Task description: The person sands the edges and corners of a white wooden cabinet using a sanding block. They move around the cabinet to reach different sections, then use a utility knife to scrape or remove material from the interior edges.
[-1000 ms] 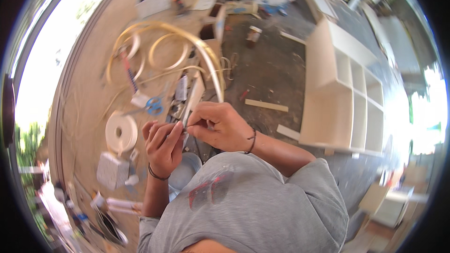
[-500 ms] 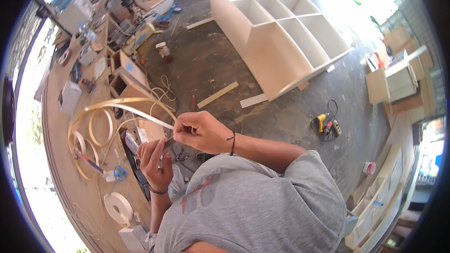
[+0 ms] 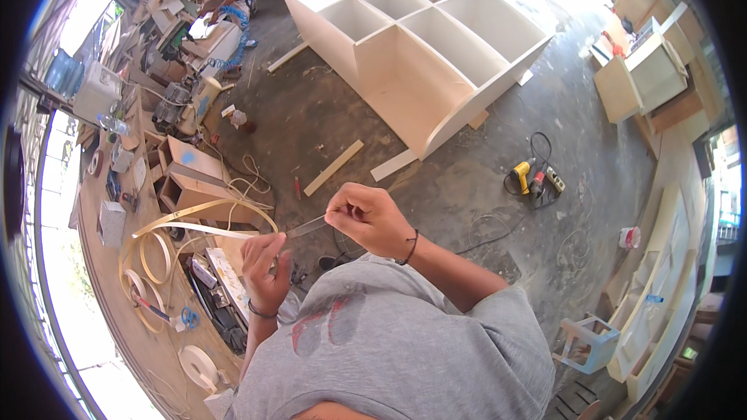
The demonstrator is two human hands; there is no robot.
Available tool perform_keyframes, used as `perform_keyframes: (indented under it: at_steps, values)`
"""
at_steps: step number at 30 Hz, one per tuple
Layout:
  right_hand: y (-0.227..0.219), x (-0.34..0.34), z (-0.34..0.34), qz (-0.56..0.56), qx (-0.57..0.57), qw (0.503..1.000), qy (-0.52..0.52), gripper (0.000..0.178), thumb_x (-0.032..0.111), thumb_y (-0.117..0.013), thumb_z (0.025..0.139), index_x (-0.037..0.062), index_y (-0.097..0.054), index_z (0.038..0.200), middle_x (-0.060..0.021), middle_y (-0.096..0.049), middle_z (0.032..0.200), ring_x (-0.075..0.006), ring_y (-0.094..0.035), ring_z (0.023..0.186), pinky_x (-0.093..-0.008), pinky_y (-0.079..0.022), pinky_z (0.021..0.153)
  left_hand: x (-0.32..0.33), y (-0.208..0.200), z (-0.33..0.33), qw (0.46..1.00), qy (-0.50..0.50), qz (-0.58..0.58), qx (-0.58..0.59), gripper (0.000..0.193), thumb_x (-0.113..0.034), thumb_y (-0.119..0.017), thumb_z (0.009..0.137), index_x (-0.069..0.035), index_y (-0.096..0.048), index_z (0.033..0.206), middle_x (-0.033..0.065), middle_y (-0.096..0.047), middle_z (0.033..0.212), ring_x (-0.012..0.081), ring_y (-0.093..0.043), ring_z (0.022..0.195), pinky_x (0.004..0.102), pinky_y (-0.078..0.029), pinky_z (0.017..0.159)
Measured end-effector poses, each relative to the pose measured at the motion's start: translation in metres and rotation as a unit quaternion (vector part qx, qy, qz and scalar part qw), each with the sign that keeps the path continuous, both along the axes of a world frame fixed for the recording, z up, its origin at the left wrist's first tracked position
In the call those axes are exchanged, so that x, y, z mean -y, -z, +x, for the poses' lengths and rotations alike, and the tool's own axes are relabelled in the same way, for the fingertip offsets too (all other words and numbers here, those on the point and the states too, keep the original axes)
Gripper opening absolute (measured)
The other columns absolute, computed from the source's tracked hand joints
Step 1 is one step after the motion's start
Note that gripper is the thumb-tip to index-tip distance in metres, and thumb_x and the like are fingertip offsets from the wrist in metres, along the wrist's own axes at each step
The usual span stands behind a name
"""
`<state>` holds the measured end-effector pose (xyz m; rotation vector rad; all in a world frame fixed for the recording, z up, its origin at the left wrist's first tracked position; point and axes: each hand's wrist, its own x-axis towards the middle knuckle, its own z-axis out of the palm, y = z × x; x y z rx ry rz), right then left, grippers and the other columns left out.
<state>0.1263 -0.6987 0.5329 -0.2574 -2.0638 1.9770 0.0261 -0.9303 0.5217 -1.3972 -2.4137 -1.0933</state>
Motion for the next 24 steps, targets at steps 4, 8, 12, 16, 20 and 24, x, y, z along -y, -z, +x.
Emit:
perform_keyframes:
  at_steps: [4, 8, 12, 16, 20, 24]
  values:
    - [-0.001, -0.022, 0.022, 0.096, -0.046, 0.994, 0.013, 0.005, 0.006, -0.070, 0.084, 0.0036, -0.065, 0.083, -0.0026, -0.057, 0.079, -0.0112, -0.053, 0.068, -0.0257, -0.043, 0.060, -0.055, -0.009, 0.012, 0.999, -0.006, 0.049, -0.024, 0.022, -0.012, -0.070, 0.082, -0.005, -0.068, 0.103, 0.0070, -0.067, 0.097, 0.0253, -0.061, 0.090, 0.0417, -0.041, 0.090]
    - [0.009, -0.028, 0.028, 0.078, -0.029, 0.996, 0.026, 0.005, 0.005, -0.070, 0.083, 0.0031, -0.066, 0.084, -0.0031, -0.060, 0.082, -0.0106, -0.053, 0.068, -0.0249, -0.043, 0.060, -0.090, 0.003, 0.004, 0.989, 0.139, -0.029, 0.041, 0.018, -0.009, -0.070, 0.081, -0.008, -0.070, 0.099, 0.0029, -0.068, 0.089, 0.0220, -0.062, 0.085, 0.0402, -0.043, 0.086]
    - [0.024, -0.044, 0.021, 0.031, 0.015, 0.996, 0.078, 0.006, 0.005, -0.070, 0.084, 0.0027, -0.064, 0.082, -0.0036, -0.061, 0.083, -0.0088, -0.052, 0.069, -0.0230, -0.042, 0.061, -0.115, 0.022, -0.010, 0.969, 0.178, 0.006, 0.172, 0.015, -0.007, -0.071, 0.080, -0.006, -0.071, 0.095, 0.0065, -0.069, 0.088, 0.0247, -0.063, 0.084, 0.0339, -0.045, 0.079]
    - [0.038, -0.058, -0.014, -0.018, 0.008, 0.988, 0.150, 0.009, 0.010, -0.070, 0.086, 0.0025, -0.065, 0.083, -0.0003, -0.058, 0.079, -0.0045, -0.047, 0.064, -0.0206, -0.039, 0.058, -0.137, 0.035, -0.048, 0.945, 0.207, -0.012, 0.254, 0.013, -0.007, -0.070, 0.081, -0.005, -0.070, 0.094, 0.0083, -0.068, 0.088, 0.0265, -0.064, 0.082, 0.0345, -0.046, 0.077]
    - [0.053, -0.074, -0.072, -0.071, 0.011, 0.983, 0.168, 0.011, 0.012, -0.069, 0.089, 0.0018, -0.064, 0.090, 0.0009, -0.060, 0.083, -0.0029, -0.050, 0.069, -0.0195, -0.042, 0.061, -0.157, 0.045, -0.108, 0.920, 0.235, -0.004, 0.314, 0.011, -0.004, -0.070, 0.082, -0.003, -0.067, 0.092, 0.0098, -0.067, 0.087, 0.0253, -0.064, 0.082, 0.0330, -0.048, 0.075]
    - [0.050, -0.076, -0.155, -0.167, 0.019, 0.972, 0.162, 0.018, 0.014, -0.068, 0.091, -0.0001, -0.062, 0.101, 0.0006, -0.061, 0.087, -0.0034, -0.056, 0.077, -0.0200, -0.048, 0.067, -0.170, 0.047, -0.181, 0.908, 0.202, 0.014, 0.366, 0.010, -0.003, -0.068, 0.083, -0.002, -0.064, 0.092, 0.0109, -0.064, 0.086, 0.0252, -0.063, 0.079, 0.0321, -0.048, 0.072]
